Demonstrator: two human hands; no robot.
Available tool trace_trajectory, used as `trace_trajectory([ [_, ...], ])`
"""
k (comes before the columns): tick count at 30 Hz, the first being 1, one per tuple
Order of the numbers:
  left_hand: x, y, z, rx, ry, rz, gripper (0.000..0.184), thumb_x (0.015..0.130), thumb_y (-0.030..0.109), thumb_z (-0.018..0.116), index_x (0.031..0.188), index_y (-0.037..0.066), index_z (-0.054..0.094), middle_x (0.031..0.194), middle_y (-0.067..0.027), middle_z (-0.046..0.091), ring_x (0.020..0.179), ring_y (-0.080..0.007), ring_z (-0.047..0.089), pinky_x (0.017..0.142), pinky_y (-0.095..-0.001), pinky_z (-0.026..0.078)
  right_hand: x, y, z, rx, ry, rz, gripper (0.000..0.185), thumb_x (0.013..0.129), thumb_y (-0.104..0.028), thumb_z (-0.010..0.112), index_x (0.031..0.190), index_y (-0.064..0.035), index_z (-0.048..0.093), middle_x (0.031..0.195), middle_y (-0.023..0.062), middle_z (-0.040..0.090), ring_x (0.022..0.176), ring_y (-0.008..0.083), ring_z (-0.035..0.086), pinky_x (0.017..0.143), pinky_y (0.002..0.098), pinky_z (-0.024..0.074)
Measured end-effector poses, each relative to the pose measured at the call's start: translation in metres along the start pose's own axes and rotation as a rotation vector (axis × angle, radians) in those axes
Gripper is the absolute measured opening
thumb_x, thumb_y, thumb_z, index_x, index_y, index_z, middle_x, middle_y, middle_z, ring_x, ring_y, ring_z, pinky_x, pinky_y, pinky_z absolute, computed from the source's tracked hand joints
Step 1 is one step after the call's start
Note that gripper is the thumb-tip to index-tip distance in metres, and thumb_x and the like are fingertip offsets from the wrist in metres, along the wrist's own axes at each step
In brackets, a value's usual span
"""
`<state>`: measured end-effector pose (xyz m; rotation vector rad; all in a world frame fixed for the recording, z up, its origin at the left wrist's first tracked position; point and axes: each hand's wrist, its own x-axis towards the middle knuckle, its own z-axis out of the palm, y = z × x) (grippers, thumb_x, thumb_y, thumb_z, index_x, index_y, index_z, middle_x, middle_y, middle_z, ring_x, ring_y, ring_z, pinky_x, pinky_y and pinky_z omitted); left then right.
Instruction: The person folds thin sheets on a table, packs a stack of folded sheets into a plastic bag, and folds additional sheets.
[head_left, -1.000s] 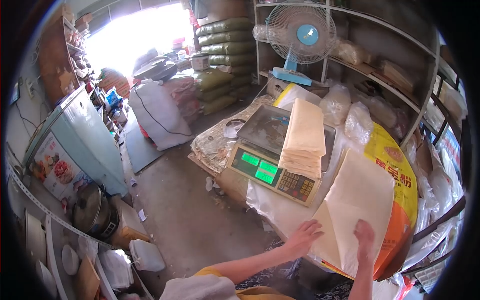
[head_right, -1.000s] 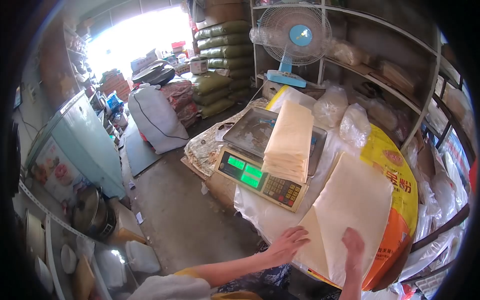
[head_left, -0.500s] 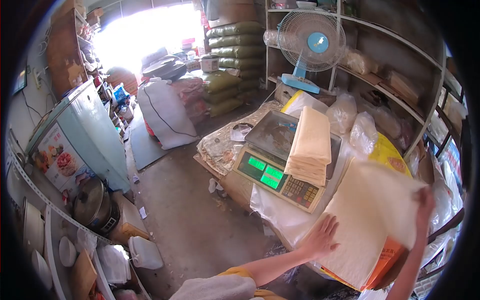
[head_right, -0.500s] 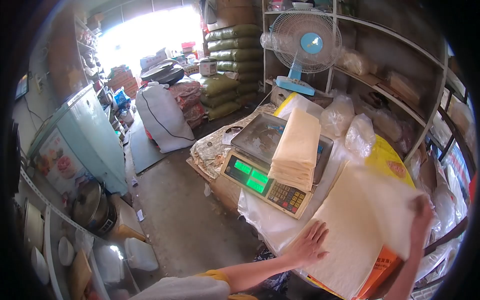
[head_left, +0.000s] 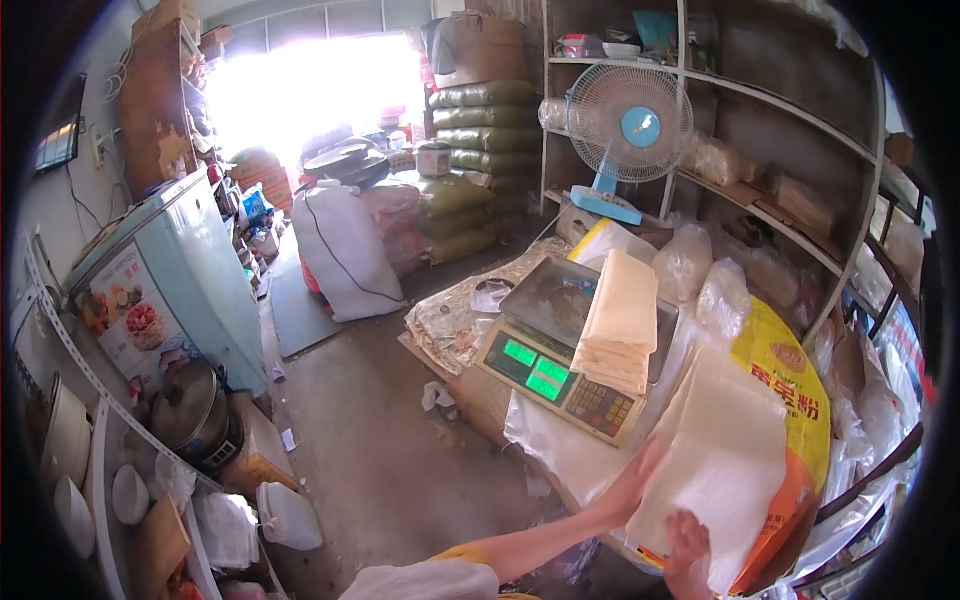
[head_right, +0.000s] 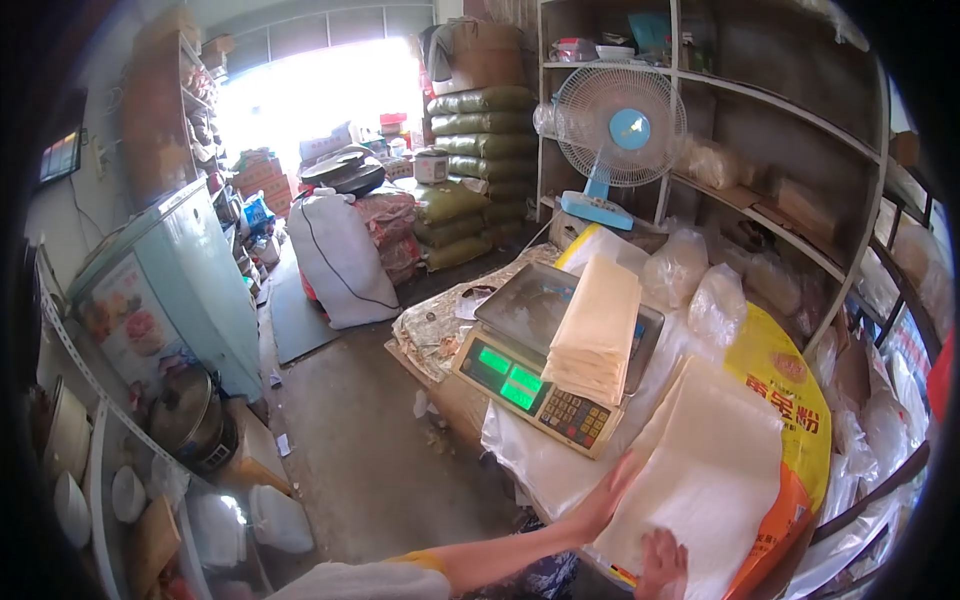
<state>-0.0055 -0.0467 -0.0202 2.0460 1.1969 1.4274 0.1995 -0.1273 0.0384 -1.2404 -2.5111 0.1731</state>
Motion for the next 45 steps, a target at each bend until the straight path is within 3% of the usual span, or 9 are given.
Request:
trace_trajectory([
  [12, -0.022, -0.007, -0.036, 0.113, -0.445, 0.125, 0.025, 0.076, 0.002, 0.057, 0.100, 0.010, 0.059, 0.110, -0.0056, 0.061, 0.117, -0.0242, 0.051, 0.105, -0.0385, 0.034, -0.104, 0.072, -0.045, -0.274, -0.249, 0.422, 0.047, 0.070, 0.001, 0.061, 0.114, -0.0128, 0.063, 0.113, 0.0094, 0.064, 0.117, 0.0217, 0.053, 0.106, 0.0521, 0.0300],
  [15, -0.030, -0.001, -0.054, -0.124, -0.394, -0.042, 0.024, 0.081, 0.003, 0.055, 0.103, 0.008, 0.063, 0.108, -0.0088, 0.064, 0.111, -0.0239, 0.056, 0.098, -0.0356, 0.041, -0.112, 0.088, -0.093, 0.334, -0.380, 0.851, 0.031, 0.083, -0.011, 0.066, 0.113, -0.0113, 0.063, 0.115, 0.0071, 0.064, 0.116, 0.0133, 0.054, 0.108, 0.0442, 0.0284],
  [16, -0.030, 0.017, -0.067, -0.256, -0.371, -0.095, 0.023, 0.083, 0.004, 0.054, 0.103, 0.007, 0.065, 0.109, -0.0100, 0.065, 0.109, -0.0235, 0.057, 0.096, -0.0347, 0.043, -0.127, 0.094, -0.097, 0.221, 0.089, 0.125, 0.016, 0.076, 0.001, 0.055, 0.092, 0.0008, 0.060, 0.103, 0.0212, 0.063, 0.091, 0.0287, 0.064, 0.081, 0.0389, 0.0515],
  [18, -0.023, 0.050, -0.091, -0.458, -0.407, -0.335, 0.026, 0.083, 0.000, 0.052, 0.106, 0.004, 0.065, 0.107, -0.0088, 0.065, 0.102, -0.0193, 0.060, 0.090, -0.0325, 0.046, -0.142, 0.061, -0.104, 1.011, 0.502, 0.592, 0.015, 0.074, -0.002, 0.065, 0.088, -0.0017, 0.060, 0.105, 0.0136, 0.066, 0.096, 0.0272, 0.065, 0.086, 0.0422, 0.0508],
  [21, -0.016, 0.056, -0.106, -0.290, -0.375, -0.253, 0.027, 0.084, -0.009, 0.048, 0.104, -0.001, 0.064, 0.097, -0.0064, 0.066, 0.090, -0.0147, 0.063, 0.079, -0.0283, 0.050, -0.119, 0.064, -0.101, 0.314, 0.154, 0.452, 0.026, 0.074, -0.009, 0.075, 0.099, -0.0029, 0.069, 0.099, 0.0078, 0.069, 0.091, 0.0192, 0.065, 0.082, 0.0325, 0.0495],
  [24, 0.008, 0.052, -0.096, -0.143, -0.281, -0.388, 0.022, 0.082, -0.001, 0.057, 0.104, -0.002, 0.063, 0.099, -0.0096, 0.065, 0.088, -0.0171, 0.063, 0.080, -0.0275, 0.048, -0.088, 0.058, -0.091, 0.778, 0.254, 0.788, 0.015, 0.082, -0.009, 0.069, 0.092, 0.0004, 0.066, 0.080, -0.0010, 0.065, 0.077, 0.0054, 0.059, 0.070, 0.0245, 0.0482],
  [28, 0.033, 0.054, -0.063, 0.190, 0.158, -0.054, 0.039, 0.082, 0.006, 0.062, 0.120, 0.002, 0.054, 0.123, -0.0152, 0.055, 0.116, -0.0323, 0.051, 0.097, -0.0395, 0.041, -0.044, 0.092, -0.054, 0.802, 0.435, 0.914, 0.019, 0.084, -0.009, 0.064, 0.099, 0.0024, 0.062, 0.085, 0.0040, 0.065, 0.077, 0.0107, 0.061, 0.068, 0.0262, 0.0481],
  [35, 0.008, 0.034, -0.023, 0.548, -0.643, 0.143, 0.064, 0.084, 0.042, 0.061, 0.132, 0.003, 0.046, 0.136, -0.0196, 0.042, 0.132, -0.0348, 0.034, 0.108, -0.0545, 0.024, -0.012, 0.105, -0.028, 0.103, 0.392, 0.975, 0.037, 0.080, -0.016, 0.064, 0.111, 0.0013, 0.057, 0.105, 0.0190, 0.063, 0.098, 0.0435, 0.058, 0.084, 0.0462, 0.0471],
  [45, 0.006, 0.004, -0.026, 0.483, -0.528, 0.324, 0.049, 0.082, 0.029, 0.060, 0.123, 0.002, 0.052, 0.132, -0.0185, 0.045, 0.129, -0.0351, 0.037, 0.107, -0.0502, 0.027, -0.022, 0.066, 0.028, -0.290, 0.229, 0.503, 0.046, 0.089, -0.016, 0.054, 0.133, -0.0074, 0.043, 0.140, 0.0156, 0.040, 0.131, 0.0356, 0.035, 0.107, 0.0507, 0.0282],
])
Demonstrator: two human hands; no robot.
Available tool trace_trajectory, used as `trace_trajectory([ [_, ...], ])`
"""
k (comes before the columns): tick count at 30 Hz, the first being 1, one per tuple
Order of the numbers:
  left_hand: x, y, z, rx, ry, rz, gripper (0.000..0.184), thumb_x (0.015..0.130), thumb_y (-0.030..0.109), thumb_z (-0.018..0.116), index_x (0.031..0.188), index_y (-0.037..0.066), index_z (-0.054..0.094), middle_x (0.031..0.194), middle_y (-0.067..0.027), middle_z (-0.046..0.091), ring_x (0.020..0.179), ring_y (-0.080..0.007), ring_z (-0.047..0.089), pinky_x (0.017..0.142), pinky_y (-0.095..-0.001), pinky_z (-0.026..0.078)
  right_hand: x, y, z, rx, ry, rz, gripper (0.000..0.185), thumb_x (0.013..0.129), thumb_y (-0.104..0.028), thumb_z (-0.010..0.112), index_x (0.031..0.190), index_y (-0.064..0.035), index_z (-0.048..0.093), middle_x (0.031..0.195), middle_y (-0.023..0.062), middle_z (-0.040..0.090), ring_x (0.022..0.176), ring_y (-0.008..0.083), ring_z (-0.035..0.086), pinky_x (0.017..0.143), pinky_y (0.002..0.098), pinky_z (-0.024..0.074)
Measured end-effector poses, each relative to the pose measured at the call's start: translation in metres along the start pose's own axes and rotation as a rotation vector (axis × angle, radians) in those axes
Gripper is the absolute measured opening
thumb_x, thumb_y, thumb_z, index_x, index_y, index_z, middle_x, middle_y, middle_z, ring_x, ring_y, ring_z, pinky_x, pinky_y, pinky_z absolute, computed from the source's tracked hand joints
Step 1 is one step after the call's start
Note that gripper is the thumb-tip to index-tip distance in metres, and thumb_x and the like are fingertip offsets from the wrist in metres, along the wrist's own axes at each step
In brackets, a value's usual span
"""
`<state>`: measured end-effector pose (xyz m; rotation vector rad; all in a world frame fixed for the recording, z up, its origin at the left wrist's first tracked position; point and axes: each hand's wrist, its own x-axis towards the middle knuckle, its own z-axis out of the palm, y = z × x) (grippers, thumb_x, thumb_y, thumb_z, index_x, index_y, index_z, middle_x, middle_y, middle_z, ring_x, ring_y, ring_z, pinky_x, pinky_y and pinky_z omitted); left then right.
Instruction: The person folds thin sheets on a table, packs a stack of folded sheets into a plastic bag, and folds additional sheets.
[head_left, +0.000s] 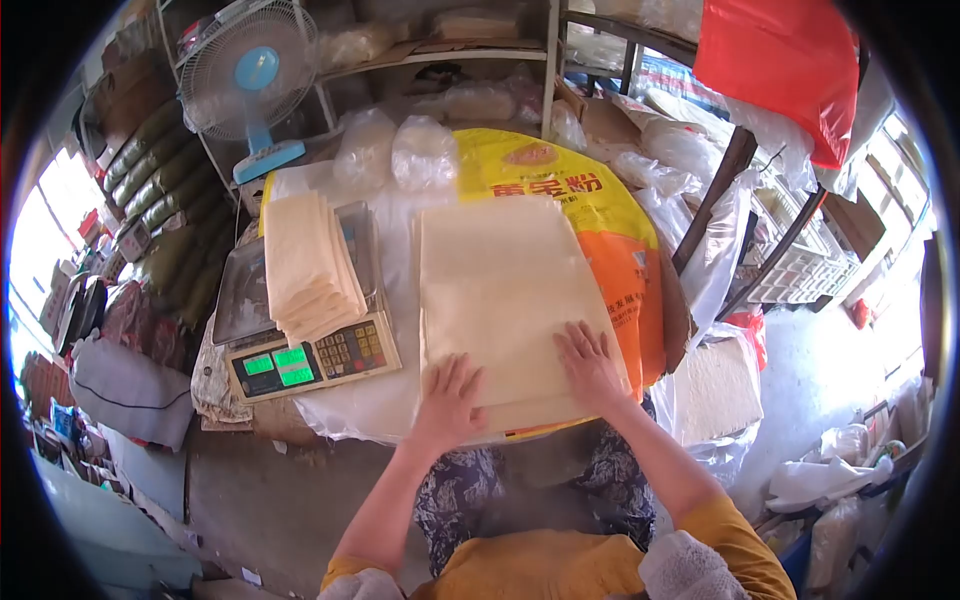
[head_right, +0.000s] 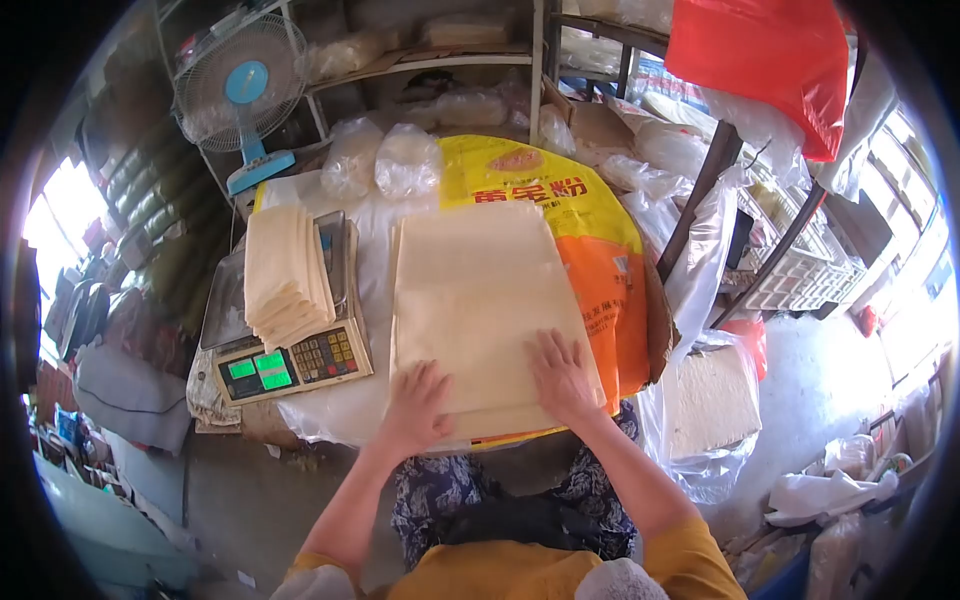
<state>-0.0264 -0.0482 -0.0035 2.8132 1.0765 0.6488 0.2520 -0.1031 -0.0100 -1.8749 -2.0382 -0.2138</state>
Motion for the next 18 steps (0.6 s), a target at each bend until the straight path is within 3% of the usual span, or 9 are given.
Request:
trace_trajectory([
  [3, -0.004, -0.013, -0.016, -0.049, -0.056, -0.097, 0.041, 0.078, 0.017, 0.062, 0.115, 0.003, 0.055, 0.117, -0.0183, 0.055, 0.115, -0.0343, 0.050, 0.102, -0.0466, 0.034, 0.010, -0.006, -0.017, 0.262, -0.094, 0.044, 0.045, 0.089, -0.015, 0.056, 0.132, -0.0087, 0.044, 0.137, 0.0156, 0.042, 0.130, 0.0338, 0.037, 0.107, 0.0532, 0.0285],
  [5, -0.005, -0.011, -0.036, -0.172, -0.093, -0.260, 0.039, 0.074, 0.013, 0.064, 0.111, 0.003, 0.056, 0.107, -0.0181, 0.060, 0.104, -0.0334, 0.057, 0.098, -0.0442, 0.039, 0.016, -0.047, -0.052, 0.348, -0.048, -0.101, 0.043, 0.084, -0.009, 0.054, 0.127, -0.0046, 0.047, 0.128, 0.0161, 0.048, 0.124, 0.0336, 0.043, 0.102, 0.0528, 0.0321],
  [8, 0.008, 0.023, -0.043, -0.233, 0.201, -0.090, 0.040, 0.072, 0.007, 0.067, 0.109, 0.004, 0.055, 0.108, -0.0187, 0.060, 0.096, -0.0333, 0.061, 0.093, -0.0407, 0.044, 0.028, -0.079, -0.056, 0.218, -0.079, -0.250, 0.049, 0.077, -0.003, 0.055, 0.125, -0.0026, 0.048, 0.120, 0.0148, 0.054, 0.116, 0.0319, 0.049, 0.099, 0.0516, 0.0350],
  [10, 0.017, 0.037, -0.043, -0.385, 0.458, -0.272, 0.043, 0.074, 0.005, 0.067, 0.114, 0.002, 0.053, 0.107, -0.0186, 0.060, 0.104, -0.0339, 0.058, 0.096, -0.0428, 0.041, 0.039, -0.084, -0.061, 0.096, -0.101, -0.264, 0.053, 0.070, -0.001, 0.056, 0.122, -0.0020, 0.051, 0.117, 0.0124, 0.058, 0.111, 0.0312, 0.055, 0.097, 0.0500, 0.0383],
  [11, 0.019, 0.036, -0.044, -0.451, 0.597, -0.354, 0.044, 0.075, 0.004, 0.067, 0.117, 0.001, 0.052, 0.107, -0.0186, 0.060, 0.108, -0.0343, 0.056, 0.098, -0.0438, 0.039, 0.038, -0.085, -0.075, 0.209, -0.027, -0.308, 0.050, 0.070, 0.000, 0.056, 0.119, -0.0023, 0.053, 0.116, 0.0126, 0.059, 0.110, 0.0315, 0.056, 0.096, 0.0493, 0.0391],
  [14, 0.003, 0.015, -0.019, -0.777, 0.745, -0.673, 0.045, 0.079, 0.003, 0.066, 0.120, -0.001, 0.048, 0.115, -0.0169, 0.057, 0.118, -0.0303, 0.051, 0.101, -0.0414, 0.038, 0.031, -0.080, -0.124, 0.413, 0.123, -0.445, 0.042, 0.069, 0.003, 0.056, 0.110, -0.0030, 0.059, 0.113, 0.0132, 0.062, 0.108, 0.0325, 0.057, 0.094, 0.0462, 0.0417],
  [16, -0.012, 0.011, -0.011, -0.801, 0.733, -0.569, 0.048, 0.079, 0.004, 0.066, 0.122, -0.002, 0.046, 0.121, -0.0163, 0.054, 0.121, -0.0270, 0.048, 0.102, -0.0406, 0.037, 0.013, -0.075, -0.134, 0.378, 0.132, -0.541, 0.039, 0.067, 0.006, 0.056, 0.104, -0.0029, 0.062, 0.110, 0.0136, 0.063, 0.108, 0.0332, 0.058, 0.093, 0.0429, 0.0436],
  [17, -0.016, 0.008, -0.005, -0.816, 0.724, -0.515, 0.049, 0.079, 0.005, 0.066, 0.123, -0.003, 0.045, 0.124, -0.0160, 0.053, 0.123, -0.0253, 0.046, 0.103, -0.0402, 0.036, 0.001, -0.065, -0.125, 0.422, 0.054, -0.476, 0.040, 0.066, 0.007, 0.056, 0.104, -0.0027, 0.063, 0.110, 0.0130, 0.063, 0.108, 0.0327, 0.058, 0.093, 0.0411, 0.0441],
  [18, -0.020, -0.006, 0.002, -1.018, 0.536, -0.439, 0.041, 0.080, 0.005, 0.065, 0.118, 0.001, 0.052, 0.121, -0.0146, 0.056, 0.122, -0.0274, 0.048, 0.103, -0.0430, 0.036, -0.012, -0.051, -0.107, 0.463, -0.025, -0.407, 0.041, 0.066, 0.008, 0.057, 0.105, -0.0025, 0.063, 0.111, 0.0123, 0.063, 0.108, 0.0322, 0.058, 0.092, 0.0392, 0.0446],
])
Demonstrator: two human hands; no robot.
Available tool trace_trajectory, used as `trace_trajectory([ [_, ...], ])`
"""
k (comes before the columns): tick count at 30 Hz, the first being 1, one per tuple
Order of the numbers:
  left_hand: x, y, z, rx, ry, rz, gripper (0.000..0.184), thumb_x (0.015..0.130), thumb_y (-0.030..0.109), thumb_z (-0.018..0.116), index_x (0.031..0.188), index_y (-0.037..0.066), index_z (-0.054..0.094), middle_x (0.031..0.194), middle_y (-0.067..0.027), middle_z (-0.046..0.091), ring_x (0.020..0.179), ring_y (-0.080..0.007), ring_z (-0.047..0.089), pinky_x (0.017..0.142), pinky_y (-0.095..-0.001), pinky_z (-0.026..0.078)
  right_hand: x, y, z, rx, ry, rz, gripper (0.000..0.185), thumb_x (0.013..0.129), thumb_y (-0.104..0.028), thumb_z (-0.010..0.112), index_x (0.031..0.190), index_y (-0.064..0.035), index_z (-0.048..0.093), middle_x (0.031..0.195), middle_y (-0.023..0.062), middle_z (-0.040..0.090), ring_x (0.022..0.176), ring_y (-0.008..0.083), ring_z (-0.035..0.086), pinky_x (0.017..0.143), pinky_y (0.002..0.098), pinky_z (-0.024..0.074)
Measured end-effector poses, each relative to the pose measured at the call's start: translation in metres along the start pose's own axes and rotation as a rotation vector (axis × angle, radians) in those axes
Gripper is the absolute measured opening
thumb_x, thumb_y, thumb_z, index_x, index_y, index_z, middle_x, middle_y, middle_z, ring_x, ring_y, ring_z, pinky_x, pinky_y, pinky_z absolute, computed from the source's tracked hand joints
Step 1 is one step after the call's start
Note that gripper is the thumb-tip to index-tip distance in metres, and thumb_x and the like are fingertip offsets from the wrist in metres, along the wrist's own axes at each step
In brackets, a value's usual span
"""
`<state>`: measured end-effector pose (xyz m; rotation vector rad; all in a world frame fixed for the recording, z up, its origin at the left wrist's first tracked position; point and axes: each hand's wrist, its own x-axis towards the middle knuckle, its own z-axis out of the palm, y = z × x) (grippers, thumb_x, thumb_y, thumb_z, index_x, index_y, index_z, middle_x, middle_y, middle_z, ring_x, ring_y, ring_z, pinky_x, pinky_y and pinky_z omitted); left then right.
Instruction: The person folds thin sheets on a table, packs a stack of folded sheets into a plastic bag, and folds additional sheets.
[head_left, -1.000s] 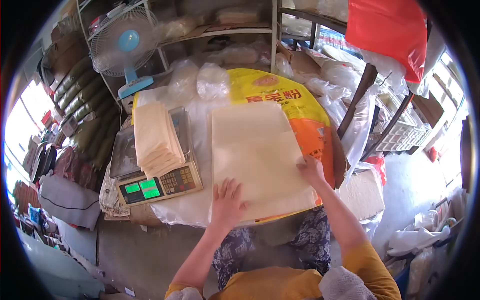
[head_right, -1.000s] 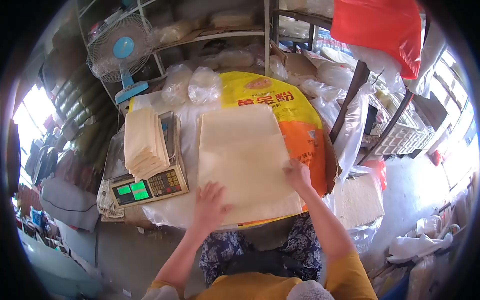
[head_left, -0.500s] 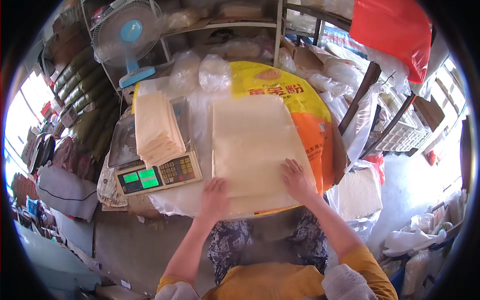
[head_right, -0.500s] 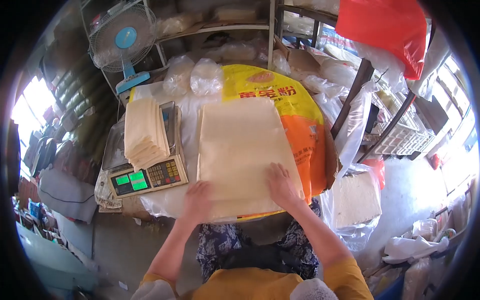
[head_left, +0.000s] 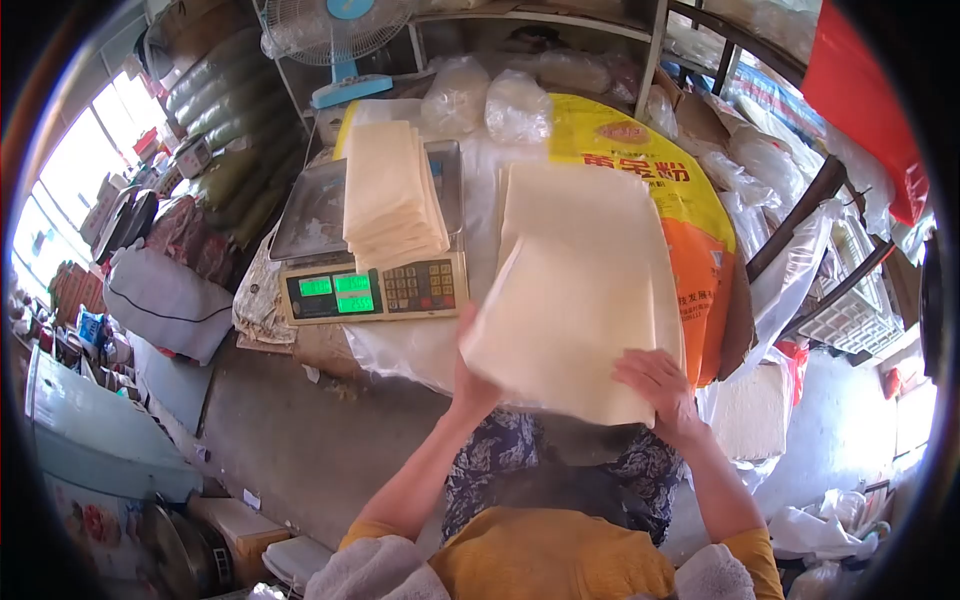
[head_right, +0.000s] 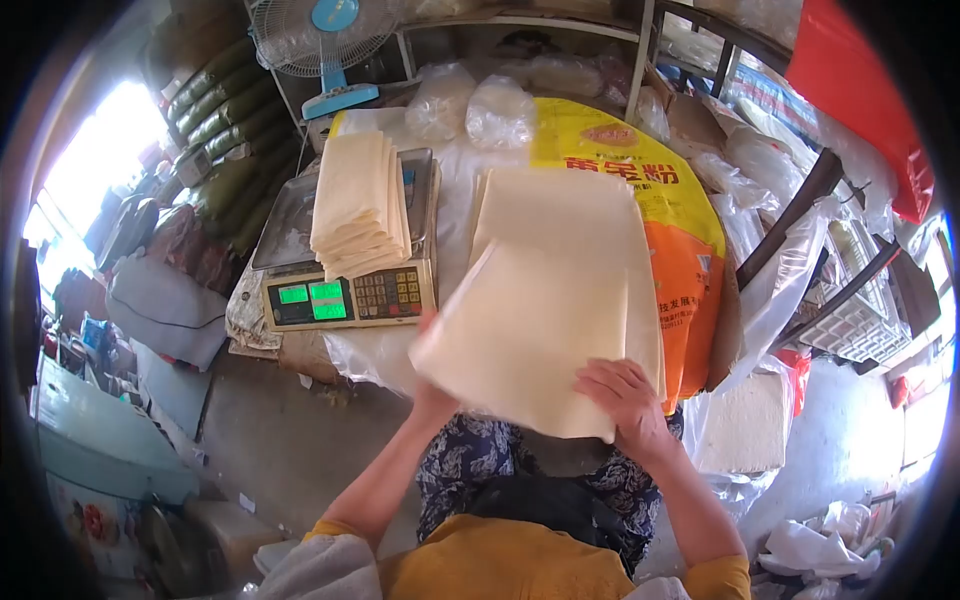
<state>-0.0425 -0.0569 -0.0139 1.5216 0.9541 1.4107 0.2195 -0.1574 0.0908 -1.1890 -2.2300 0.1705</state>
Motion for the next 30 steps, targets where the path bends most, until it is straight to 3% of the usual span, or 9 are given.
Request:
trace_trajectory([
  [3, -0.008, 0.006, -0.030, 0.524, -0.491, 0.471, 0.027, 0.082, 0.006, 0.062, 0.108, 0.004, 0.060, 0.110, -0.0143, 0.061, 0.119, -0.0283, 0.051, 0.099, -0.0393, 0.038, -0.037, 0.036, 0.014, 0.296, -0.078, 0.286, 0.037, 0.068, 0.009, 0.059, 0.104, -0.0004, 0.064, 0.109, 0.0110, 0.064, 0.107, 0.0269, 0.059, 0.089, 0.0339, 0.0467],
  [7, -0.001, 0.044, -0.005, 0.247, -0.244, -0.374, 0.031, 0.075, 0.007, 0.064, 0.106, 0.009, 0.062, 0.100, -0.0124, 0.064, 0.110, -0.0278, 0.058, 0.097, -0.0422, 0.039, -0.041, 0.071, 0.031, 0.460, 0.079, 0.892, 0.023, 0.084, -0.015, 0.065, 0.100, 0.0007, 0.064, 0.085, 0.0111, 0.066, 0.081, 0.0137, 0.061, 0.070, 0.0301, 0.0484],
  [9, 0.006, 0.032, 0.008, 0.476, -0.165, -0.234, 0.046, 0.077, 0.017, 0.069, 0.120, 0.007, 0.055, 0.116, -0.0147, 0.059, 0.118, -0.0320, 0.051, 0.100, -0.0484, 0.035, -0.019, 0.071, 0.031, 0.138, 0.015, 0.988, 0.031, 0.083, -0.023, 0.066, 0.100, 0.0027, 0.063, 0.071, 0.0119, 0.062, 0.069, 0.0203, 0.059, 0.066, 0.0329, 0.0470],
  [11, 0.011, 0.034, 0.023, 0.860, -0.062, 0.232, 0.057, 0.075, 0.022, 0.074, 0.125, 0.005, 0.051, 0.125, -0.0158, 0.055, 0.121, -0.0353, 0.047, 0.104, -0.0477, 0.032, -0.003, 0.072, 0.030, 0.063, -0.044, 1.016, 0.041, 0.081, -0.026, 0.068, 0.108, 0.0028, 0.059, 0.078, 0.0151, 0.062, 0.074, 0.0265, 0.060, 0.071, 0.0350, 0.0479],
  [14, 0.006, 0.024, 0.026, 1.093, -0.445, 0.340, 0.062, 0.074, 0.030, 0.074, 0.125, 0.003, 0.051, 0.134, -0.0159, 0.047, 0.125, -0.0379, 0.042, 0.104, -0.0479, 0.033, -0.003, 0.074, 0.040, -0.032, 0.090, 0.808, 0.060, 0.077, -0.030, 0.071, 0.124, -0.0011, 0.049, 0.103, 0.0197, 0.059, 0.095, 0.0341, 0.057, 0.085, 0.0393, 0.0455],
  [18, 0.012, 0.015, 0.021, 1.149, -0.486, 0.390, 0.054, 0.075, 0.030, 0.071, 0.120, 0.005, 0.054, 0.130, -0.0130, 0.051, 0.122, -0.0342, 0.046, 0.103, -0.0449, 0.034, 0.015, 0.063, 0.026, -0.199, 0.074, 0.363, 0.082, 0.072, -0.033, 0.074, 0.140, -0.0084, 0.034, 0.139, 0.0203, 0.039, 0.130, 0.0358, 0.037, 0.106, 0.0444, 0.0323],
  [21, 0.027, 0.012, 0.009, 1.057, -0.554, 0.389, 0.042, 0.075, 0.025, 0.070, 0.109, 0.004, 0.059, 0.116, -0.0111, 0.059, 0.111, -0.0300, 0.054, 0.099, -0.0417, 0.038, -0.001, 0.078, 0.026, -0.265, -0.285, 0.302, 0.081, 0.073, -0.033, 0.073, 0.140, -0.0081, 0.035, 0.145, 0.0174, 0.032, 0.137, 0.0330, 0.025, 0.111, 0.0453, 0.0239],
  [24, 0.037, 0.010, -0.012, 0.836, -0.539, 0.249, 0.033, 0.074, 0.023, 0.070, 0.098, 0.002, 0.061, 0.098, -0.0110, 0.064, 0.094, -0.0270, 0.061, 0.088, -0.0394, 0.045, -0.014, 0.080, 0.004, -0.170, -0.373, 0.197, 0.074, 0.074, -0.035, 0.072, 0.136, -0.0082, 0.043, 0.137, 0.0177, 0.044, 0.132, 0.0319, 0.036, 0.109, 0.0413, 0.0304],
  [30, 0.035, 0.036, -0.004, 0.620, -0.237, -0.249, 0.039, 0.080, 0.032, 0.068, 0.099, 0.000, 0.057, 0.088, -0.0153, 0.064, 0.079, -0.0325, 0.062, 0.068, -0.0403, 0.051, -0.015, 0.073, -0.010, 0.173, -0.252, 1.019, 0.050, 0.077, -0.038, 0.069, 0.114, -0.0057, 0.060, 0.110, 0.0179, 0.062, 0.105, 0.0294, 0.060, 0.088, 0.0385, 0.0477],
])
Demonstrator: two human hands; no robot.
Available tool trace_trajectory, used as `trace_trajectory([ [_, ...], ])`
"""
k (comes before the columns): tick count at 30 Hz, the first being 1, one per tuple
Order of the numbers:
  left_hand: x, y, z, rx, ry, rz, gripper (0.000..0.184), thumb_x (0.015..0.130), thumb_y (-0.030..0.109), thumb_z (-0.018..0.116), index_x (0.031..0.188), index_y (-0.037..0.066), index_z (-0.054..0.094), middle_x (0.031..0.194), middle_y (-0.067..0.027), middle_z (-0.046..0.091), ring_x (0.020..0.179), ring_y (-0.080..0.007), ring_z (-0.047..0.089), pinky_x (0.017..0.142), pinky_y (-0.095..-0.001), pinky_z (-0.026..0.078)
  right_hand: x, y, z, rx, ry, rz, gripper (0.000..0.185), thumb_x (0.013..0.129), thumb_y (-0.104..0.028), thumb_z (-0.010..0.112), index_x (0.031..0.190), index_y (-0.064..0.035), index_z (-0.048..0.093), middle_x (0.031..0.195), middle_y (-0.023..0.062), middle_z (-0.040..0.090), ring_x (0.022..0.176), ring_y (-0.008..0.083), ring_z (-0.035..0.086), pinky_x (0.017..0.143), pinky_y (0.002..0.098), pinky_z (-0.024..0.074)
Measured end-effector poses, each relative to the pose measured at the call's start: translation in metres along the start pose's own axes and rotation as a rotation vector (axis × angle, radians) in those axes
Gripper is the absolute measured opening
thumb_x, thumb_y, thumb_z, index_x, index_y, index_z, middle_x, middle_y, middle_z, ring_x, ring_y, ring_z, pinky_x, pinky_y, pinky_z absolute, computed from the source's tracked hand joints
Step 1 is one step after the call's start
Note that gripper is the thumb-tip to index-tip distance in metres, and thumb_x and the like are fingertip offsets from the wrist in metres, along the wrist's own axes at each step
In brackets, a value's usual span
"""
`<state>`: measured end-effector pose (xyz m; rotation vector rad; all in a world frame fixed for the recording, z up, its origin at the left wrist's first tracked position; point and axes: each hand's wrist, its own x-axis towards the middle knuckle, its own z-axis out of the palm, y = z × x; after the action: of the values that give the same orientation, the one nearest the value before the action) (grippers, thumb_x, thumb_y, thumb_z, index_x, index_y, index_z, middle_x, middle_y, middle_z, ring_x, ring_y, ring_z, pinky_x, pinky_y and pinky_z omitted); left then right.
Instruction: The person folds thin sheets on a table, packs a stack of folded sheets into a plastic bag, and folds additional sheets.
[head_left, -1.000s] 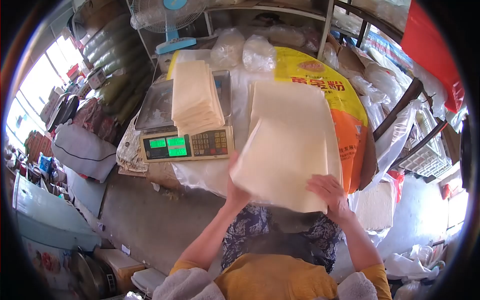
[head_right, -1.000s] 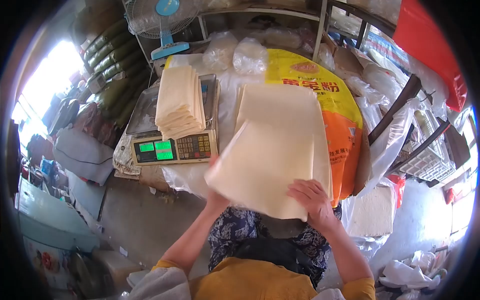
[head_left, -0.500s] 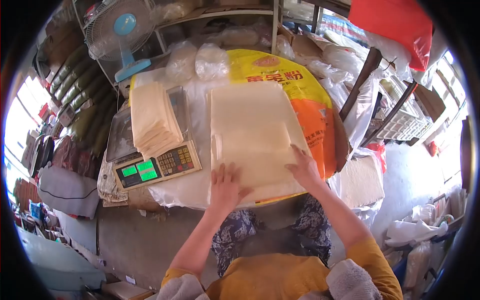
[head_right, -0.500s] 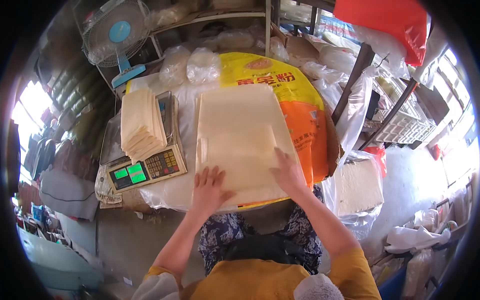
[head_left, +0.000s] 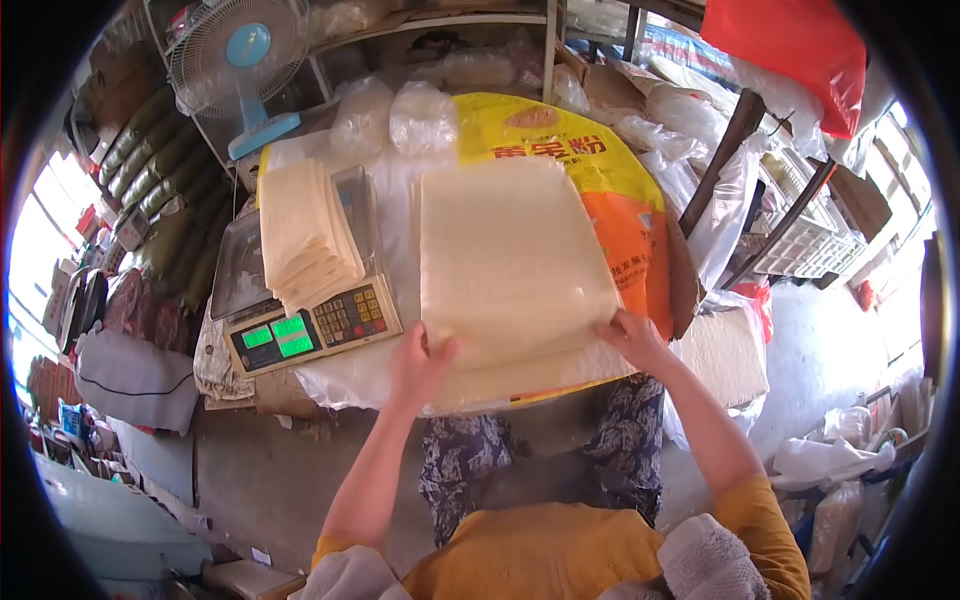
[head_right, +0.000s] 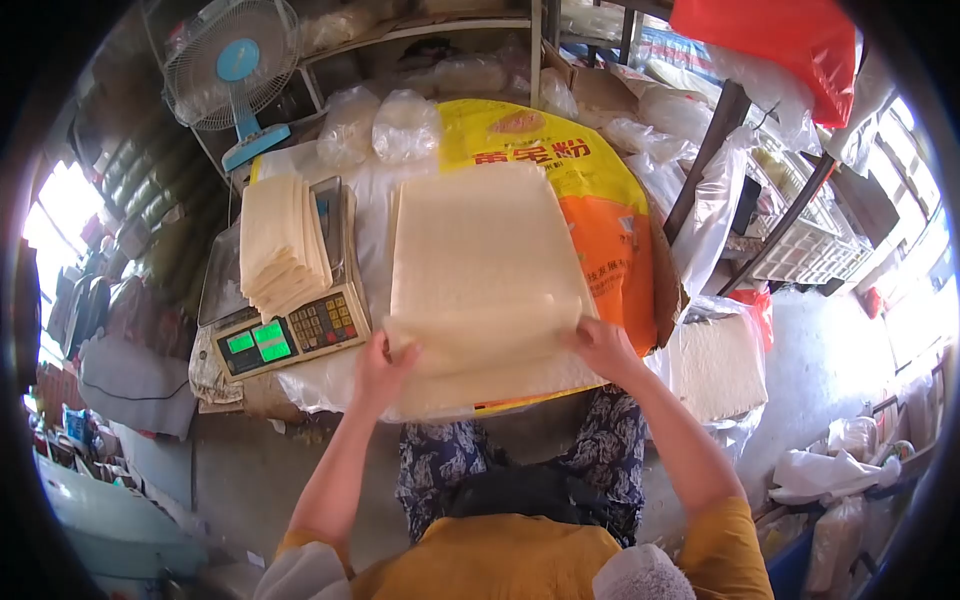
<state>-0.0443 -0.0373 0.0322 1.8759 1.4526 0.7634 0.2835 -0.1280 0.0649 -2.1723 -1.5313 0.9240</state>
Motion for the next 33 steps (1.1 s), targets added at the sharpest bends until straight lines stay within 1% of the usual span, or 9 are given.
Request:
trace_trajectory([
  [6, 0.031, -0.005, 0.039, 0.339, 0.163, 0.123, 0.036, 0.088, 0.029, 0.060, 0.108, 0.000, 0.052, 0.090, -0.0202, 0.064, 0.079, -0.0381, 0.063, 0.069, -0.0466, 0.050, 0.027, -0.032, 0.017, -0.276, 0.303, -0.011, 0.049, 0.087, -0.034, 0.057, 0.128, -0.0093, 0.048, 0.123, 0.0168, 0.055, 0.112, 0.0326, 0.054, 0.094, 0.0446, 0.0427],
  [9, 0.027, -0.002, 0.037, 0.351, 0.150, 0.189, 0.032, 0.090, 0.026, 0.056, 0.107, 0.000, 0.053, 0.090, -0.0208, 0.064, 0.081, -0.0392, 0.063, 0.072, -0.0470, 0.050, 0.040, -0.025, 0.035, -0.518, 0.544, -0.579, 0.047, 0.090, -0.029, 0.052, 0.133, -0.0126, 0.042, 0.133, 0.0162, 0.047, 0.125, 0.0323, 0.042, 0.104, 0.0500, 0.0327],
  [12, 0.021, 0.004, 0.025, 0.344, 0.141, 0.188, 0.033, 0.089, 0.027, 0.058, 0.109, 0.001, 0.054, 0.089, -0.0195, 0.065, 0.083, -0.0388, 0.063, 0.075, -0.0463, 0.049, 0.049, -0.006, 0.061, -0.528, 0.477, -0.603, 0.044, 0.091, -0.027, 0.051, 0.132, -0.0140, 0.044, 0.136, 0.0146, 0.043, 0.131, 0.0299, 0.034, 0.108, 0.0549, 0.0233],
  [14, 0.010, 0.012, 0.014, 0.333, 0.217, 0.173, 0.039, 0.086, 0.032, 0.062, 0.111, 0.002, 0.055, 0.088, -0.0191, 0.065, 0.088, -0.0380, 0.062, 0.077, -0.0455, 0.048, 0.037, -0.015, 0.059, -0.534, 0.447, -0.486, 0.041, 0.090, -0.027, 0.052, 0.127, -0.0115, 0.049, 0.130, 0.0130, 0.048, 0.126, 0.0301, 0.039, 0.106, 0.0561, 0.0251],
  [17, -0.026, 0.041, -0.007, 0.249, -0.069, -0.212, 0.042, 0.086, 0.028, 0.063, 0.113, -0.001, 0.049, 0.099, -0.0210, 0.060, 0.090, -0.0376, 0.061, 0.074, -0.0450, 0.049, 0.002, -0.033, 0.070, -0.584, 0.337, -0.322, 0.037, 0.088, -0.028, 0.056, 0.120, -0.0105, 0.054, 0.122, 0.0091, 0.055, 0.118, 0.0294, 0.046, 0.103, 0.0552, 0.0277],
  [23, -0.055, 0.009, -0.002, 0.101, 0.342, 0.004, 0.046, 0.085, 0.022, 0.065, 0.118, -0.002, 0.046, 0.094, -0.0156, 0.062, 0.083, -0.0291, 0.064, 0.071, -0.0380, 0.051, -0.027, -0.037, 0.095, -0.488, 0.459, -0.604, 0.034, 0.085, -0.029, 0.061, 0.111, -0.0069, 0.058, 0.112, 0.0071, 0.060, 0.108, 0.0293, 0.050, 0.098, 0.0547, 0.0314],
  [26, -0.070, 0.004, -0.006, -0.569, -0.286, -0.575, 0.043, 0.085, 0.021, 0.065, 0.119, 0.000, 0.049, 0.099, -0.0120, 0.064, 0.090, -0.0213, 0.064, 0.074, -0.0325, 0.052, -0.024, -0.029, 0.097, -0.382, 0.525, -0.633, 0.032, 0.085, -0.026, 0.060, 0.106, -0.0027, 0.057, 0.106, 0.0095, 0.060, 0.104, 0.0314, 0.050, 0.096, 0.0520, 0.0340],
  [30, -0.118, 0.023, 0.050, -1.125, -0.206, -0.311, 0.061, 0.080, -0.006, 0.060, 0.134, 0.001, 0.032, 0.119, -0.0131, 0.055, 0.101, -0.0194, 0.059, 0.082, -0.0316, 0.051, -0.037, -0.034, 0.100, -0.287, 0.237, -0.576, 0.035, 0.085, -0.026, 0.061, 0.108, -0.0005, 0.056, 0.104, 0.0115, 0.060, 0.098, 0.0341, 0.052, 0.092, 0.0439, 0.0401],
  [33, -0.122, 0.018, 0.068, -1.098, -0.065, -0.109, 0.073, 0.076, -0.014, 0.058, 0.139, 0.003, 0.024, 0.126, -0.0115, 0.050, 0.114, -0.0198, 0.052, 0.093, -0.0337, 0.046, -0.052, -0.056, 0.091, -0.097, 0.182, -0.613, 0.035, 0.083, -0.022, 0.064, 0.109, -0.0001, 0.058, 0.102, 0.0146, 0.062, 0.088, 0.0333, 0.057, 0.081, 0.0405, 0.0477],
])
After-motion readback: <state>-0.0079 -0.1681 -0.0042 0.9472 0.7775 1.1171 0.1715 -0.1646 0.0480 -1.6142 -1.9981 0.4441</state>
